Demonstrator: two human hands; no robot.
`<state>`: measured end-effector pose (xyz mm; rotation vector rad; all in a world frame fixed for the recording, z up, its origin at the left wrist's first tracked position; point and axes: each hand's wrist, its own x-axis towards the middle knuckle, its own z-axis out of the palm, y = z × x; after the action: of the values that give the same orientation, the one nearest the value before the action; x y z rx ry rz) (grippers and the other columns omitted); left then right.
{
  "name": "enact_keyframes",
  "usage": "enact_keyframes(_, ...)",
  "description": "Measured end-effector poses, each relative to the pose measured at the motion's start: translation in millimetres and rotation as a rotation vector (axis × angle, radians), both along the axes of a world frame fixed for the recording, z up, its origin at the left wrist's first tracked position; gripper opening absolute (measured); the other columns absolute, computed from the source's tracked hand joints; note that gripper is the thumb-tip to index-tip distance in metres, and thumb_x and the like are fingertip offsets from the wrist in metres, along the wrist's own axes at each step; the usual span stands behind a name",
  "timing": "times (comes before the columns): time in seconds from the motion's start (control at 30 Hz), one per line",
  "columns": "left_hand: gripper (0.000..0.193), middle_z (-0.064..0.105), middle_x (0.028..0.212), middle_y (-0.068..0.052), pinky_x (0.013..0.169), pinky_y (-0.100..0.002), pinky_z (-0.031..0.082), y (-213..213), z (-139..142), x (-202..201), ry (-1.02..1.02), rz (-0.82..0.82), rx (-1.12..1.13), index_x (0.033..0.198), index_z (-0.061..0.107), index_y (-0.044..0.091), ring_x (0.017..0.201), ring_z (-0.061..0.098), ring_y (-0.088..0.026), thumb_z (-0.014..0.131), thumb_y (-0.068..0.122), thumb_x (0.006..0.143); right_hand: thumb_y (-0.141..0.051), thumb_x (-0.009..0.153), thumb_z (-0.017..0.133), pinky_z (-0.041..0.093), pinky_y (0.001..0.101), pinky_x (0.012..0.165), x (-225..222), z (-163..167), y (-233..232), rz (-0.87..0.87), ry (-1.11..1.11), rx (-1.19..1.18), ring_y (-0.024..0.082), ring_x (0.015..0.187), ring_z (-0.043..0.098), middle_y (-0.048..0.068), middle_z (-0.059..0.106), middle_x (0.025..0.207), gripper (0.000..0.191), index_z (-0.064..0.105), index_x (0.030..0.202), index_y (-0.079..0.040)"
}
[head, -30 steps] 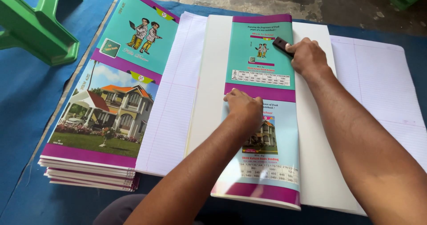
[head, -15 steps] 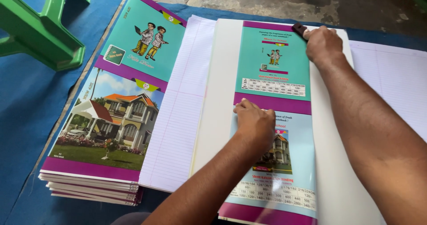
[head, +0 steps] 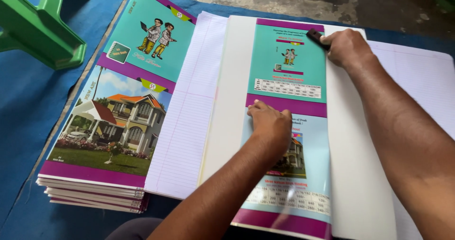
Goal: The person sits on the floor and repeatedly inserts a printed cover sheet into a stack of blank pages, then uses a small rectangular tool to press along the spine to crease the fold. The person repeats this process for multiple book units.
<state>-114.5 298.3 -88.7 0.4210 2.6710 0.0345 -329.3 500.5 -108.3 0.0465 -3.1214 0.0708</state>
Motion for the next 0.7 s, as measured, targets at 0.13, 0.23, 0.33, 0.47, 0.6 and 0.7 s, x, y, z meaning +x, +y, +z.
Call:
enact_keyframes(0.13,0.077,0.047,0.145,-0.035,0.114,-0.063,0.033,1.2,-7.4,1.3,-0.014,0.009,-0.025,0.145,0.044,0.005,0.142,0.032,-0.058,0.084,0.03,0.084,-0.007,0.092,0.073,0.056,0.0405,0.094,35.7,-2.1,-3.7,0.037,-0.029,0.028,0.029,0.103,0.072,0.012,0.071,0.125,0.055,0.066,0.138,-0.036)
enact_keyframes(0.23,0.069,0.05,0.145,-0.032,0.111,-0.064,0.036,3.4,-17.3,-0.6,0.015,0.046,-0.005,0.146,0.046,0.009,0.141,0.034,-0.057,0.077,0.034,0.09,-0.007,0.096,0.069,0.057,0.0413,0.092,64.9,-5.2,-6.6,0.095,-0.031,0.06,0.03,0.1,0.073,0.014,0.073,0.12,0.052,0.064,0.142,-0.032)
enact_keyframes(0.33,0.061,0.056,0.142,-0.027,0.111,-0.063,0.038,3.8,-26.3,-0.9,0.008,0.095,0.021,0.145,0.05,0.014,0.139,0.04,-0.054,0.073,0.038,0.093,-0.009,0.099,0.064,0.058,0.0411,0.092,93.6,-10.1,-13.9,0.11,-0.056,0.049,0.03,0.098,0.074,0.014,0.073,0.119,0.051,0.059,0.145,-0.031)
enact_keyframes(0.47,0.07,0.057,0.141,-0.024,0.112,-0.063,0.035,-2.0,-34.1,3.7,-0.021,0.09,0.009,0.145,0.05,0.015,0.136,0.045,-0.047,0.077,0.046,0.089,-0.011,0.099,0.062,0.056,0.0419,0.095,125.1,-11.4,-16.4,0.127,-0.075,0.022,0.029,0.1,0.073,0.011,0.073,0.118,0.048,0.061,0.141,-0.035)
enact_keyframes(0.6,0.06,0.056,0.145,-0.02,0.117,-0.068,0.025,-9.4,-42.5,12.5,0.079,0.085,0.047,0.144,0.054,0.021,0.141,0.043,-0.043,0.076,0.035,0.09,-0.018,0.103,0.061,0.056,0.0422,0.095,150.3,-14.6,-16.3,0.138,-0.098,0.048,0.029,0.101,0.073,0.011,0.074,0.116,0.043,0.061,0.141,-0.036)
enact_keyframes(0.7,0.071,0.049,0.15,-0.022,0.118,-0.069,0.019,-13.0,-48.4,18.1,0.094,0.072,0.039,0.147,0.051,0.024,0.146,0.036,-0.042,0.083,0.031,0.083,-0.015,0.099,0.064,0.056,0.0413,0.095,169.1,-18.0,-14.5,0.185,-0.089,0.056,0.028,0.101,0.073,0.011,0.074,0.115,0.048,0.06,0.141,-0.037)
